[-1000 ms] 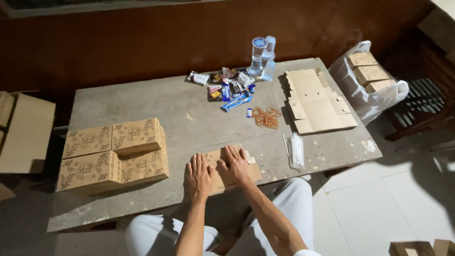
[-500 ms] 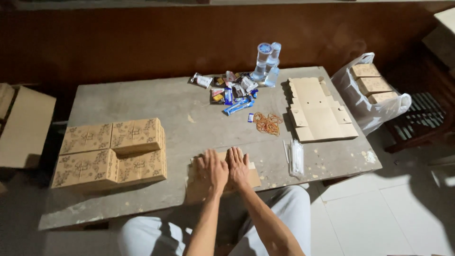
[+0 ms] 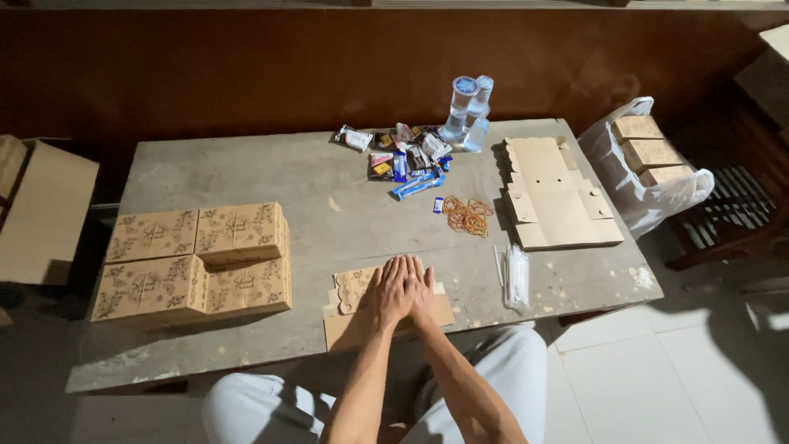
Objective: Folding a flat cardboard template into a box on a workspace table.
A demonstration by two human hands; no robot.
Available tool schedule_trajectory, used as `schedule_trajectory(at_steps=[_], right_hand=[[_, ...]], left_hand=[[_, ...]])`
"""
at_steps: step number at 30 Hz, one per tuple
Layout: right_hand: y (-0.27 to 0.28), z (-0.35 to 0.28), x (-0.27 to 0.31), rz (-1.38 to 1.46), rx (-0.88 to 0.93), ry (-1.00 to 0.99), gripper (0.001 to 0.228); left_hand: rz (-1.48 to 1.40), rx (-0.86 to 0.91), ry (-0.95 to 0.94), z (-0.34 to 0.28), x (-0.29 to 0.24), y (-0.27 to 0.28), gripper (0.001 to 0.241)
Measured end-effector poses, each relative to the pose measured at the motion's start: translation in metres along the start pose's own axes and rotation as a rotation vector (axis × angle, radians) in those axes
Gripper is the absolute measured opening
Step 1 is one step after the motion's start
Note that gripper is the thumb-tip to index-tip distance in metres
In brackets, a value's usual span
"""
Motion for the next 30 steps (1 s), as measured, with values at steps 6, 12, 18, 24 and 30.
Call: schedule_trajectory(at_steps=[6, 12, 18, 24, 30], right_hand=[[0.066, -0.002, 0.035, 0.001, 0.017, -0.029, 0.064], [0.048, 0.002, 0.028, 0.029, -0.042, -0.087, 0.064], [0.057, 0.004, 0.031, 0.023, -0.029, -0.112, 0.064], [0.078, 0.002, 0.041, 0.056, -0.083, -0.102, 0.061], [0.079, 0.003, 0.042, 0.028, -0.087, -0.09, 0.06]], left_hand=[[-0.026, 0.119, -0.041, -0.015, 0.013, 0.007, 0.055], [-0.044, 0.261, -0.004, -0.029, 0.03, 0.01, 0.06], [-0.018, 0.328, 0.092, -0.037, 0.047, 0.047, 0.062], [0.081, 0.13, 0.124, -0.046, 0.064, 0.015, 0.058], [0.244, 0.002, 0.118, -0.059, 0.062, 0.038, 0.063]])
Point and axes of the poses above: each hand's wrist, its own z-axis towards the middle knuckle, its own y-axis out of the back of the hand, x = y × z, the point moved 2 cm from there along z, towards the middle knuckle, and after that the axes turned 1 degree about z, right-handed, at the moved point
